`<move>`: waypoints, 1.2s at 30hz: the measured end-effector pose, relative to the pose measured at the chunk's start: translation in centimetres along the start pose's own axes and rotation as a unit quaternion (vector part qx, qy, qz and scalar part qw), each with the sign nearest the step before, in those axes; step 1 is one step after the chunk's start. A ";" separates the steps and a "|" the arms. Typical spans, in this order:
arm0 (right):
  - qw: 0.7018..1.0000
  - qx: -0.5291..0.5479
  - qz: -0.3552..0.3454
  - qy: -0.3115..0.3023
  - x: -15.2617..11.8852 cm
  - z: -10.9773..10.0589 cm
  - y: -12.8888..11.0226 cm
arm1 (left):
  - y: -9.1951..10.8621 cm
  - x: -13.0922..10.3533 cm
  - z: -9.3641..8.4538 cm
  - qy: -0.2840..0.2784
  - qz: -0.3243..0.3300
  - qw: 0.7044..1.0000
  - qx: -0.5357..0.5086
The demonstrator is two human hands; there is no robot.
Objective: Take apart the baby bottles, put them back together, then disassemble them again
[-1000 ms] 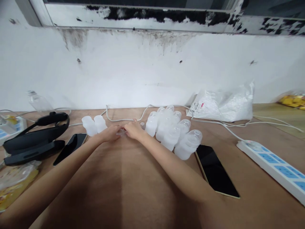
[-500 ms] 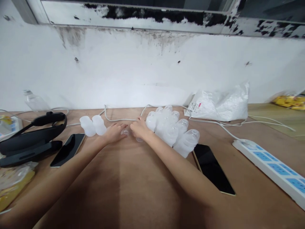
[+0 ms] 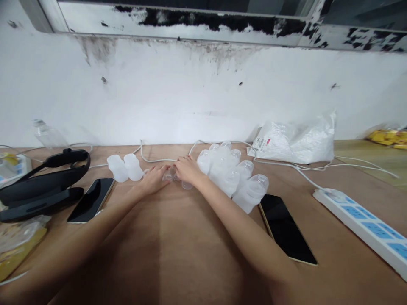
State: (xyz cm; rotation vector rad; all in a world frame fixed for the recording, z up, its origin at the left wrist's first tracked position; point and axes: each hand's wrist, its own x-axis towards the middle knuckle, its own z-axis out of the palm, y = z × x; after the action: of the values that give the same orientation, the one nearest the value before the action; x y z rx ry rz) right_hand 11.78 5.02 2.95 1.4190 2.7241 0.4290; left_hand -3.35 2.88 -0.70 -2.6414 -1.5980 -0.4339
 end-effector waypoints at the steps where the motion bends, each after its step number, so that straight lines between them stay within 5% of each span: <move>1: 1.000 -0.002 0.013 -0.004 0.1 -0.2 0.2 | 0.2 -0.2 -0.1 0.008 0.000 1.000 0.000; 9: 0.991 0.000 0.055 -0.124 1.0 -0.8 0.4 | 3.2 -2.1 -1.1 0.027 0.042 0.999 -0.020; 14: 0.991 0.002 0.048 -0.122 1.2 -0.8 0.5 | 5.0 -2.3 0.1 -0.012 0.101 0.994 -0.047; 20: 0.999 -0.009 0.052 -0.009 -0.6 -2.9 0.2 | 5.6 -2.3 0.7 -0.019 0.091 0.993 -0.070; 24: 0.988 -0.036 0.128 0.078 -2.8 -5.1 1.1 | 5.6 -2.5 0.0 -0.017 0.083 0.993 -0.080; 31: 0.986 -0.045 0.157 0.016 -4.6 -6.7 2.7 | 5.4 -3.9 -1.2 -0.003 0.088 0.991 -0.102; 36: 0.970 0.003 0.146 0.196 -8.5 -10.5 1.8 | 5.8 -6.4 -4.8 0.128 0.060 0.979 -0.147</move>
State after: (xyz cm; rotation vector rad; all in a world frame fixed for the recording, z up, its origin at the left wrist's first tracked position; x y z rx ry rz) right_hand 16.44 -3.26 12.70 1.9329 2.7979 0.7944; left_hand -2.20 -6.19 3.02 -2.7205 -1.3809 -1.0271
